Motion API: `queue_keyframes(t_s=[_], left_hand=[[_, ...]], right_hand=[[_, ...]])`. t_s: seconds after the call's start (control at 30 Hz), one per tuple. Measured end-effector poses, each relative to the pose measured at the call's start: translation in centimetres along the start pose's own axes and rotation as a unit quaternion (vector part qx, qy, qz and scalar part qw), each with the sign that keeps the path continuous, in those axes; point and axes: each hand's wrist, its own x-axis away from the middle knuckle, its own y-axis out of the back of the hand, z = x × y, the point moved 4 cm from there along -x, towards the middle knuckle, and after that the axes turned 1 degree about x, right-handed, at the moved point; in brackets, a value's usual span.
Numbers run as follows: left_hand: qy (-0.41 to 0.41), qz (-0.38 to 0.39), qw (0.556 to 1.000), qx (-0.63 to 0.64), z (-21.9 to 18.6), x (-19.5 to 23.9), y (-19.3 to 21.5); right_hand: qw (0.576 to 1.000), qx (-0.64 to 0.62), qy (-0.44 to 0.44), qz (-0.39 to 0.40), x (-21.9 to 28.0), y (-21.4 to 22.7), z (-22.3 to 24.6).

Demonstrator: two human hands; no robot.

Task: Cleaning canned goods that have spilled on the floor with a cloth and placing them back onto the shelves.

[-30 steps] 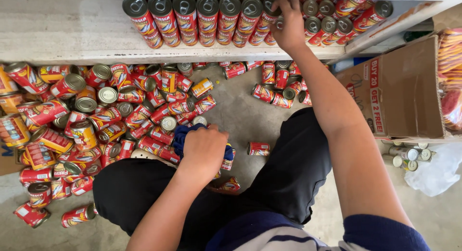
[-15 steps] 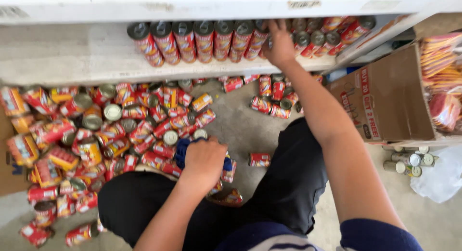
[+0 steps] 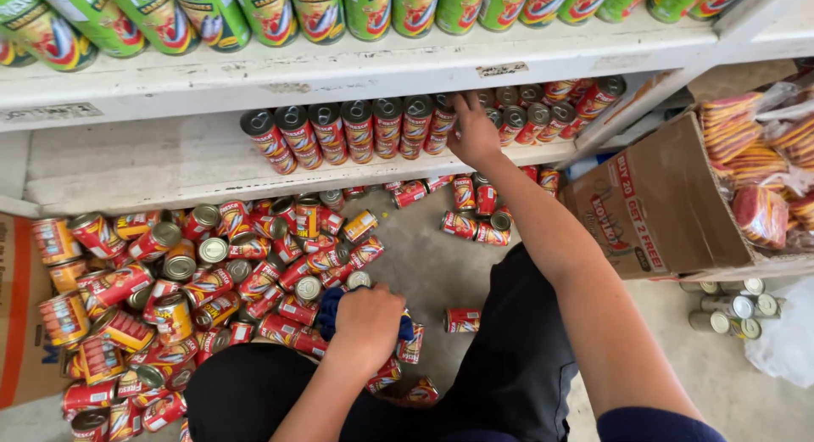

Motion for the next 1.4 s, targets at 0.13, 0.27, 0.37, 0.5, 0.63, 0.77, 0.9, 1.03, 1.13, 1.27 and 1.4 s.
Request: queue_keyframes(t_s=[0.13, 0.27, 0.37, 0.5, 0.63, 0.77, 0.9, 1.03, 1.13, 1.27, 1.4], left_hand=[[-0.001, -0.041, 0.999, 0.003, -0.1, -0.2, -1.1], [-0.020, -0.013, 0.999, -0.027, -0.8, -0.9, -2.8], [-0.024, 0.062, 0.997, -0.029, -2.2, -1.0, -3.7], [-0.068, 0.141, 0.987, -0.031, -4.2, -1.3, -7.3], [-0.092, 0.097, 0.991, -0.029, -5.1, -1.4, -8.9], [-0.043, 0.165, 0.985, -0.035, -5.2, -2.2, -9.9], [-0.068, 0.184, 0.980, -0.040, -5.1, -2.3, -12.0], [-0.084, 0.129, 0.987, -0.047, -4.9, -2.0, -12.1], [-0.093, 0.159, 0.981, -0.058, -4.4, -1.8, -11.0], [-0.087, 0.157, 0.981, -0.068, -3.4, -1.6, -10.6], [-0.098, 0.070, 0.993, 0.005, -1.9, -1.0, -7.4]], right_hand=[[0.999, 0.030, 0.021, -0.005, 0.3, -0.6, 0.1], [0.993, 0.084, 0.053, -0.066, 1.1, 0.1, 2.2], [0.976, 0.070, 0.141, -0.149, 3.6, -2.0, 4.4], [0.984, -0.086, 0.105, -0.112, 12.9, -9.9, 9.5], [0.968, -0.237, 0.082, -0.027, 25.0, -19.4, 12.3], [0.960, -0.213, 0.043, 0.174, 26.5, -23.0, 14.4], [0.912, -0.168, -0.042, 0.372, 34.6, -31.5, 9.3], [0.926, -0.240, 0.012, 0.292, 33.3, -31.6, 8.9], [0.899, -0.321, -0.028, 0.297, 33.0, -31.3, 10.3], [0.926, -0.314, 0.006, 0.212, 33.1, -32.3, 8.4], [0.948, -0.168, 0.047, 0.265, 36.2, -41.9, 5.3]])
